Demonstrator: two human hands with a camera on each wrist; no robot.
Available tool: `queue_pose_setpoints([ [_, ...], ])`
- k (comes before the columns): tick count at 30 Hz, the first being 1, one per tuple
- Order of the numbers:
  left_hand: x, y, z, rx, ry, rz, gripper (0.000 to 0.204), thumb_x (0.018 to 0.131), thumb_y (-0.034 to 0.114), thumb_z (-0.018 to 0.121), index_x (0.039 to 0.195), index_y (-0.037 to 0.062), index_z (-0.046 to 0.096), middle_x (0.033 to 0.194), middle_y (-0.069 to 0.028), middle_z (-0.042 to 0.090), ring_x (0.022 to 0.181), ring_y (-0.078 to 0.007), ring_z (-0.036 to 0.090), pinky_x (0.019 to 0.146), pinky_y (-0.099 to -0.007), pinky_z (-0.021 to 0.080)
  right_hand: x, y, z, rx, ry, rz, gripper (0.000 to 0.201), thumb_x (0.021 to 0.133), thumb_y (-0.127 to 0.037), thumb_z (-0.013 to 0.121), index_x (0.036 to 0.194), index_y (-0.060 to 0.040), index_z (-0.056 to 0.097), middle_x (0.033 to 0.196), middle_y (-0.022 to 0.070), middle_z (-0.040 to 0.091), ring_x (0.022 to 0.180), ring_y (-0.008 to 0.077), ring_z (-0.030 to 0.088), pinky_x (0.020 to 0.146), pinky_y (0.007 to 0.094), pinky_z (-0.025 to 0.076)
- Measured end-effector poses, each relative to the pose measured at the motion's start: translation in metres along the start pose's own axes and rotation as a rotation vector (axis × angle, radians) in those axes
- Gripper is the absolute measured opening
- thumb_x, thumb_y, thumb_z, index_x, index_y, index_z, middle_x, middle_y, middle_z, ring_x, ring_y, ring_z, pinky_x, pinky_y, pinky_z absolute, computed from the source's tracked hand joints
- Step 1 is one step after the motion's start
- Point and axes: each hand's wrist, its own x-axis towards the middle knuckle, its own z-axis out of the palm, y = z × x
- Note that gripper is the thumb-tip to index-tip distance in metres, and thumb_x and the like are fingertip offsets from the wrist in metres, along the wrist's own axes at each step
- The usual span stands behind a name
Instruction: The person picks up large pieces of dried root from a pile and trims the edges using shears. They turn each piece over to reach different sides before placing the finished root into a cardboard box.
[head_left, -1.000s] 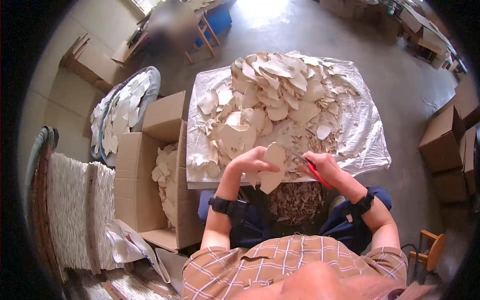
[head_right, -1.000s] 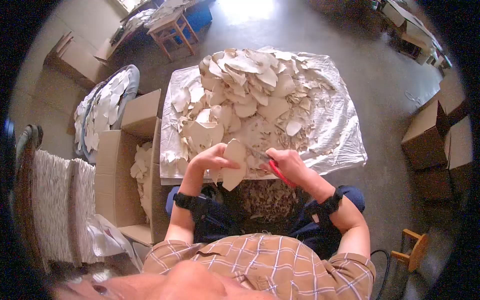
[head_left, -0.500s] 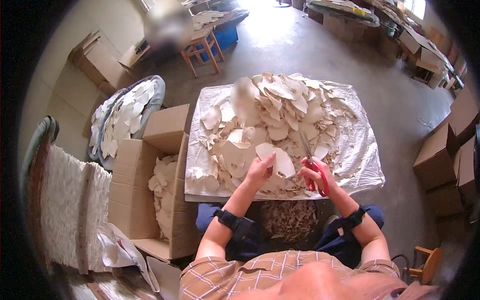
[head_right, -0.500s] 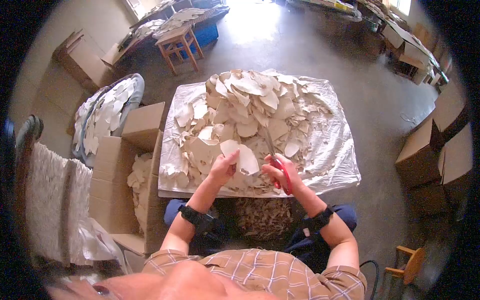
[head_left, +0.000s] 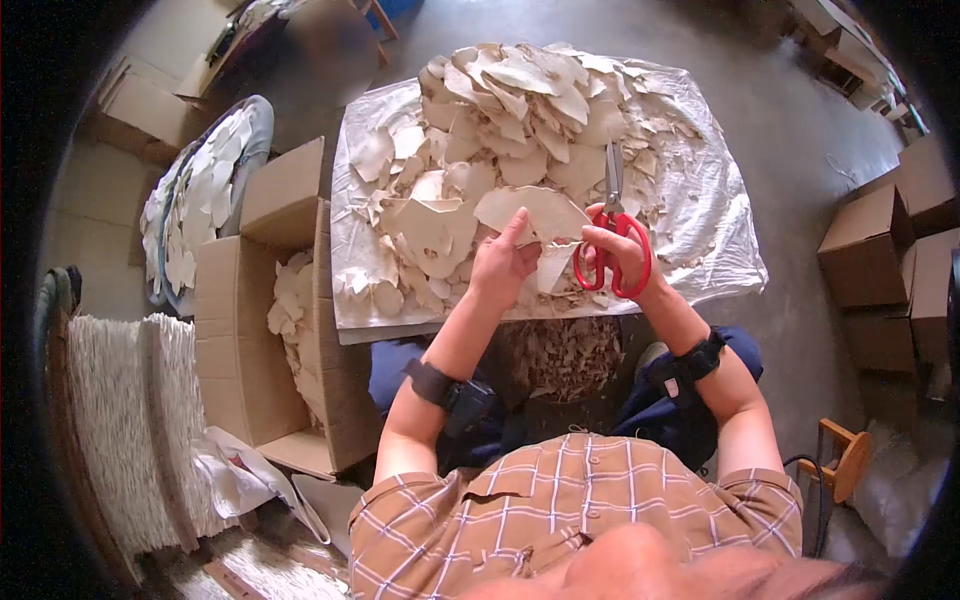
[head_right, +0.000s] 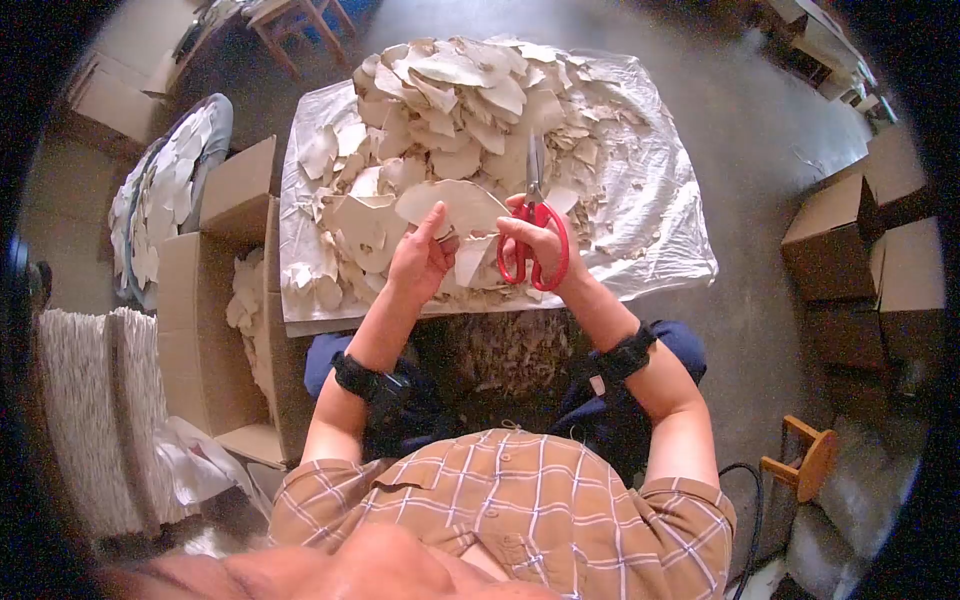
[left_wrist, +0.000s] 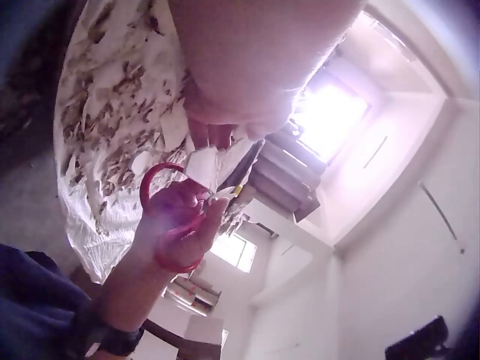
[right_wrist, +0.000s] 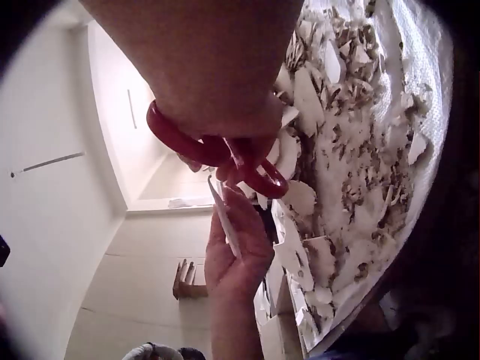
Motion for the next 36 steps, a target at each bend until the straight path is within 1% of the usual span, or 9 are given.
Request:
queue_pose_setpoints([
  [6,0.007,-0.007,-0.022,0.293,-0.193,-0.061,0.014,0.079,0.022,0.062,0.088,0.0125,0.056,0.071,0.0024,0.056,0.056,-0.0056,0.050,0.047,-0.0192,0.037,-0.004,-0.001,0.002,-0.250,-0.014,-0.073,0.026,0.073,-0.006,0.061,0.095,0.0011,0.049,0.063,0.0035,0.054,0.049,0.0094,0.051,0.046,0.0226,0.042],
  [13,0.008,0.013,-0.051,0.087,0.047,0.084,0.012,0.076,0.022,0.065,0.077,0.0131,0.057,0.064,0.0049,0.053,0.049,-0.0062,0.047,0.043,-0.0206,0.036,0.001,0.003,0.001,-0.377,-0.004,0.045,0.028,0.080,-0.015,0.057,0.103,-0.0013,0.047,0.071,0.0081,0.055,0.042,0.0077,0.046,0.030,0.0195,0.034],
  [19,0.000,0.120,-0.142,-0.354,0.324,0.517,0.017,0.082,0.025,0.056,0.077,0.0097,0.051,0.066,0.0002,0.054,0.060,-0.0118,0.053,0.060,-0.0249,0.049,0.004,0.007,-0.033,-0.537,0.102,-0.074,0.027,0.080,-0.020,0.057,0.100,-0.0031,0.049,0.067,0.0039,0.055,0.042,0.0051,0.044,0.035,0.0190,0.035],
  [20,0.018,0.128,-0.189,-0.311,0.012,0.765,0.024,0.081,0.028,0.056,0.087,0.0052,0.050,0.069,-0.0014,0.051,0.069,-0.0161,0.052,0.072,-0.0338,0.048,0.005,0.007,-0.040,-0.567,0.127,-0.060,0.028,0.079,-0.021,0.058,0.100,-0.0034,0.049,0.066,0.0033,0.054,0.043,0.0050,0.045,0.037,0.0185,0.035],
  [21,0.011,0.131,-0.167,-0.432,0.583,0.726,0.035,0.081,0.031,0.056,0.100,0.0027,0.048,0.081,-0.0062,0.052,0.080,-0.0189,0.050,0.078,-0.0398,0.044,0.006,0.005,-0.044,-0.592,0.143,-0.049,0.028,0.079,-0.022,0.058,0.099,-0.0037,0.050,0.065,0.0026,0.054,0.045,0.0049,0.047,0.038,0.0180,0.036],
  [24,0.032,0.114,-0.181,-0.268,0.652,0.576,0.052,0.079,0.034,0.058,0.117,0.0019,0.043,0.109,-0.0100,0.052,0.097,-0.0213,0.050,0.084,-0.0394,0.042,0.010,-0.002,-0.056,-0.861,0.220,-0.122,0.032,0.077,-0.026,0.062,0.099,-0.0043,0.050,0.061,0.0036,0.054,0.052,0.0095,0.053,0.046,0.0233,0.041],
  [27,0.041,0.085,-0.159,0.342,0.356,0.503,0.062,0.073,0.031,0.065,0.121,0.0004,0.040,0.114,-0.0129,0.050,0.101,-0.0251,0.049,0.086,-0.0394,0.041,0.009,-0.008,-0.063,-1.202,0.259,-0.337,0.037,0.075,-0.030,0.063,0.100,-0.0057,0.051,0.064,0.0109,0.058,0.059,0.0244,0.059,0.054,0.0345,0.045],
  [29,0.046,0.077,-0.149,1.274,0.395,0.672,0.069,0.066,0.027,0.071,0.121,0.0004,0.040,0.114,-0.0154,0.050,0.104,-0.0274,0.049,0.085,-0.0366,0.041,0.009,-0.013,-0.075,-1.539,0.371,-0.355,0.037,0.075,-0.031,0.061,0.101,-0.0071,0.051,0.072,0.0161,0.060,0.069,0.0333,0.060,0.059,0.0405,0.045],
  [36,0.072,0.062,-0.175,1.402,0.584,0.582,0.075,0.059,0.025,0.073,0.121,0.0016,0.040,0.102,-0.0161,0.056,0.094,-0.0259,0.055,0.078,-0.0332,0.045,0.019,-0.007,-0.138,-1.710,0.482,-0.185,0.030,0.076,-0.027,0.056,0.099,-0.0077,0.051,0.082,0.0193,0.060,0.076,0.0370,0.059,0.066,0.0449,0.045],
])
